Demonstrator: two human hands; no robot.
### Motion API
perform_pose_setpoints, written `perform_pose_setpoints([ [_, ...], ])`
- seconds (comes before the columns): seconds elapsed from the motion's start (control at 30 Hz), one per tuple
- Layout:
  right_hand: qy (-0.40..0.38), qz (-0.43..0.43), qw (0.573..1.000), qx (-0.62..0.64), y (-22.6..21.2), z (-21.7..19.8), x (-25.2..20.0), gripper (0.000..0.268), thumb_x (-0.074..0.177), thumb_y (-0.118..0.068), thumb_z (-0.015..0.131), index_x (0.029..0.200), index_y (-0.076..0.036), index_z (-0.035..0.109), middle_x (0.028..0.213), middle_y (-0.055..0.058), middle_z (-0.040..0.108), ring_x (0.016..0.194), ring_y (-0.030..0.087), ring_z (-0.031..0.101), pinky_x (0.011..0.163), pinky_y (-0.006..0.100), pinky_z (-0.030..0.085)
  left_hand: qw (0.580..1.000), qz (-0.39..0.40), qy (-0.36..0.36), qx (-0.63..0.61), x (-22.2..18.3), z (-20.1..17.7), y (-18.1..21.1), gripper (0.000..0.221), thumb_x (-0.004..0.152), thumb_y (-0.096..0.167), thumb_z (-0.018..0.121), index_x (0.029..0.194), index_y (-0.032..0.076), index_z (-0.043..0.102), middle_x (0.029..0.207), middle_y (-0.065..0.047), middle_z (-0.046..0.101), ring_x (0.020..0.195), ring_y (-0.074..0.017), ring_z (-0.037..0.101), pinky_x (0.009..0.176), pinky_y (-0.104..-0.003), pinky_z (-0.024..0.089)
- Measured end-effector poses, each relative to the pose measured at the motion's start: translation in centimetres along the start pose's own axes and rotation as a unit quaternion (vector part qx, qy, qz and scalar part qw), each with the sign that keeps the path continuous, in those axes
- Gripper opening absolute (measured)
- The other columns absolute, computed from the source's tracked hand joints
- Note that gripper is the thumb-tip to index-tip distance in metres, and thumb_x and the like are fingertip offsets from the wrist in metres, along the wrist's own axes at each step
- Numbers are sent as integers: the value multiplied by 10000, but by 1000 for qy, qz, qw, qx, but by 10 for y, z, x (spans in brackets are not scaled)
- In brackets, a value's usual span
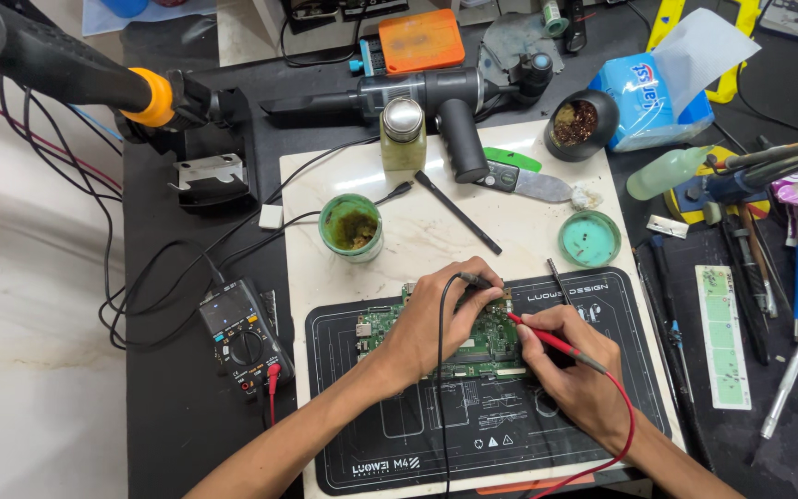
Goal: The person uses a multimeter to test components on a circuit board, connecting the probes to different contact points while monitoring the digital display.
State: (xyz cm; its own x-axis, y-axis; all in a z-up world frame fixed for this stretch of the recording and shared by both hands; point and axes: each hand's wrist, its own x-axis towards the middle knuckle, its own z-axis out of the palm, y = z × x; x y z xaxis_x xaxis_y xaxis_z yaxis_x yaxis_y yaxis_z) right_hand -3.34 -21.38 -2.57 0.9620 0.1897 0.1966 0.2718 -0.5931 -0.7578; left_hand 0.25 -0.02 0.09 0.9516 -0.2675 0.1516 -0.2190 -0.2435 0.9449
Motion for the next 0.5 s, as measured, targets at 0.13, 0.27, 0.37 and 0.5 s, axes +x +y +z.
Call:
perform_pose_setpoints([
  [0.13, -3, -23, 1000, 4, 0, -1, 1, 152, 877, -110, 746, 969, -9, 682, 865, 86, 766, 723, 128, 761, 584, 248, 589, 1000, 7, 4, 4, 1, 0, 0, 151, 971, 131, 644, 1013, -14, 651, 948, -162, 737, 857, -309, 751, 744, -378, 565],
  [0.27, 0, -23, 1000, 1, -1, -1, 1, 150, 875, -108, 749, 964, -8, 680, 859, 83, 761, 717, 125, 757, 583, 249, 584, 1000, -5, 0, 8, 0, 0, -1, 155, 971, 135, 644, 1015, -13, 649, 941, -160, 739, 845, -310, 751, 742, -380, 561],
  [0.37, 0, 1, 1000, -4, -2, -1, 1, 145, 867, -109, 753, 958, -15, 691, 836, 76, 764, 677, 121, 748, 548, 251, 566, 1000, 3, 3, 2, 0, 0, -2, 144, 977, 133, 638, 1015, -6, 652, 961, -156, 739, 870, -308, 754, 753, -374, 568],
  [0.5, 5, 2, 1000, 10, -6, 0, 1, 145, 873, -106, 748, 973, -18, 692, 843, 71, 766, 681, 117, 742, 564, 246, 565, 1000, 12, 9, -3, -1, 1, -4, 148, 974, 135, 646, 1029, -2, 647, 959, -155, 735, 864, -308, 746, 747, -375, 566],
])
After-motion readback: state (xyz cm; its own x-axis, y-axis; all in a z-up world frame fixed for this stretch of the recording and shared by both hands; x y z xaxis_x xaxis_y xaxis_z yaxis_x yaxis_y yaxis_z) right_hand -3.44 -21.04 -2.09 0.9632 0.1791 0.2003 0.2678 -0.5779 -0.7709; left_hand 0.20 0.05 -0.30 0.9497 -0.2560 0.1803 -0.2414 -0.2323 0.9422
